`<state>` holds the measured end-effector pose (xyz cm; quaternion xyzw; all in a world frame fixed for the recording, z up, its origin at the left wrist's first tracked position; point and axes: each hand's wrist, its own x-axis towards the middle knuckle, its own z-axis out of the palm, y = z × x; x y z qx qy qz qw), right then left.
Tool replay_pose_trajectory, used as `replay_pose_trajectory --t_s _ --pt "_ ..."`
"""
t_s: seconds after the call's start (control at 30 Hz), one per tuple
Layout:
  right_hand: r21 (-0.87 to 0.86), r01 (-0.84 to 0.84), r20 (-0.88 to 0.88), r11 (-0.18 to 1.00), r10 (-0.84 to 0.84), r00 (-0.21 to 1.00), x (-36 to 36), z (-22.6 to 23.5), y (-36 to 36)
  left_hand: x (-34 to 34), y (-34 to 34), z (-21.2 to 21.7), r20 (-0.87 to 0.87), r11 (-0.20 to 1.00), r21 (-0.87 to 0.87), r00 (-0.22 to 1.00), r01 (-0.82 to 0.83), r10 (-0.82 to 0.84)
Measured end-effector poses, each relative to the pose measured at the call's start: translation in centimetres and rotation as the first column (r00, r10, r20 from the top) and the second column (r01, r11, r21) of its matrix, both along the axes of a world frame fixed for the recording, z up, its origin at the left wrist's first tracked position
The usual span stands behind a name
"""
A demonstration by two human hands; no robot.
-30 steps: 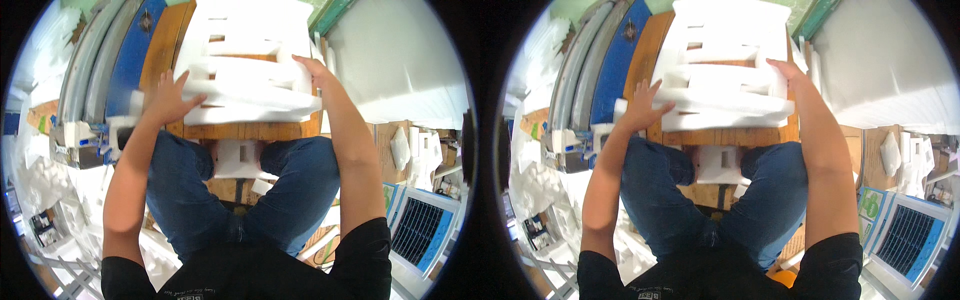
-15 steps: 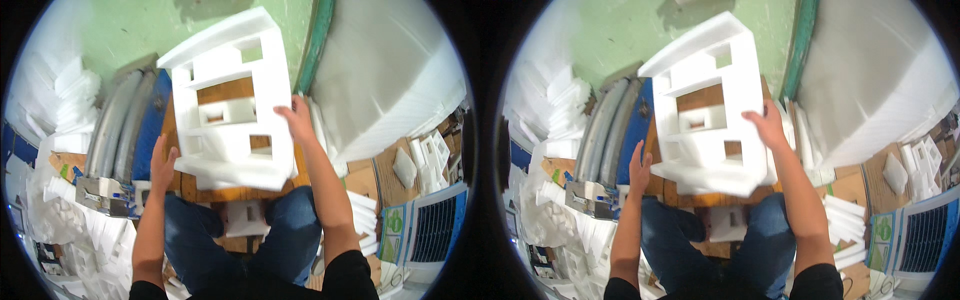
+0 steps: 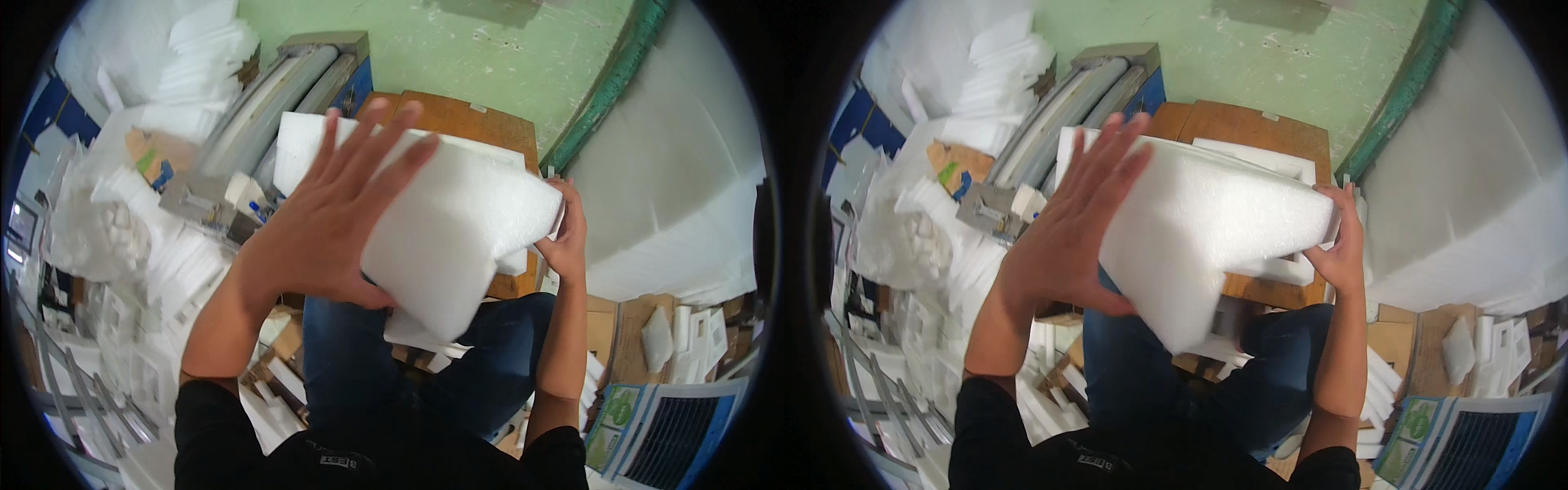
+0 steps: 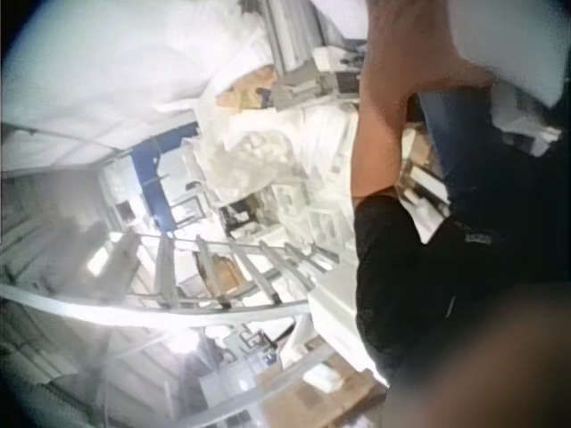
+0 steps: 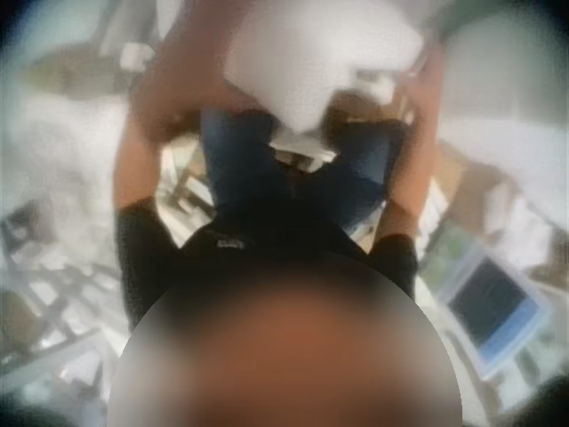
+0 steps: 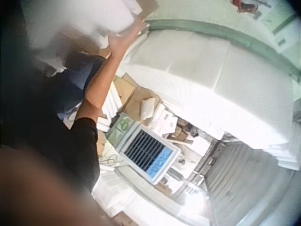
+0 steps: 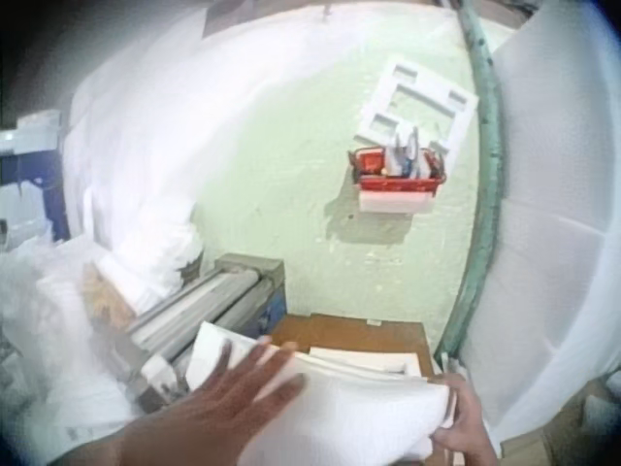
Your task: The person assembles white foam pieces into a larger structure on a wooden table. They pick up individual foam components, align them, and press them together to form a multi-part assembly.
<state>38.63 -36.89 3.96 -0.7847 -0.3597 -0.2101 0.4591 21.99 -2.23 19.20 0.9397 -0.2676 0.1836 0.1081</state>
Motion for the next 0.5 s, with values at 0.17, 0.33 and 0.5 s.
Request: replay_pose_trajectory --t_s 0.17,0.33,0.5 --pt "-0.011 0.047 -0.103 0.999 -0.048 0.993 -2.3 -0.3 -1.8 0.3 -1.8 -2.3 0.038 0.982 -0.117 0.989 0.148 -0.145" --pt "-0.11 -0.139 0.041 0.984 0.144 0.989 -8.0 4.8 1.2 0.4 -2.7 -2.9 0.03 0.987 -0.077 0.99 0.14 -0.138" --pt "-0.104 -0.107 0.208 0.989 0.127 0.97 -13.0 8.4 5.2 0.5 -3.4 -2.8 0.038 0.986 -0.096 0.99 0.138 -0.135"
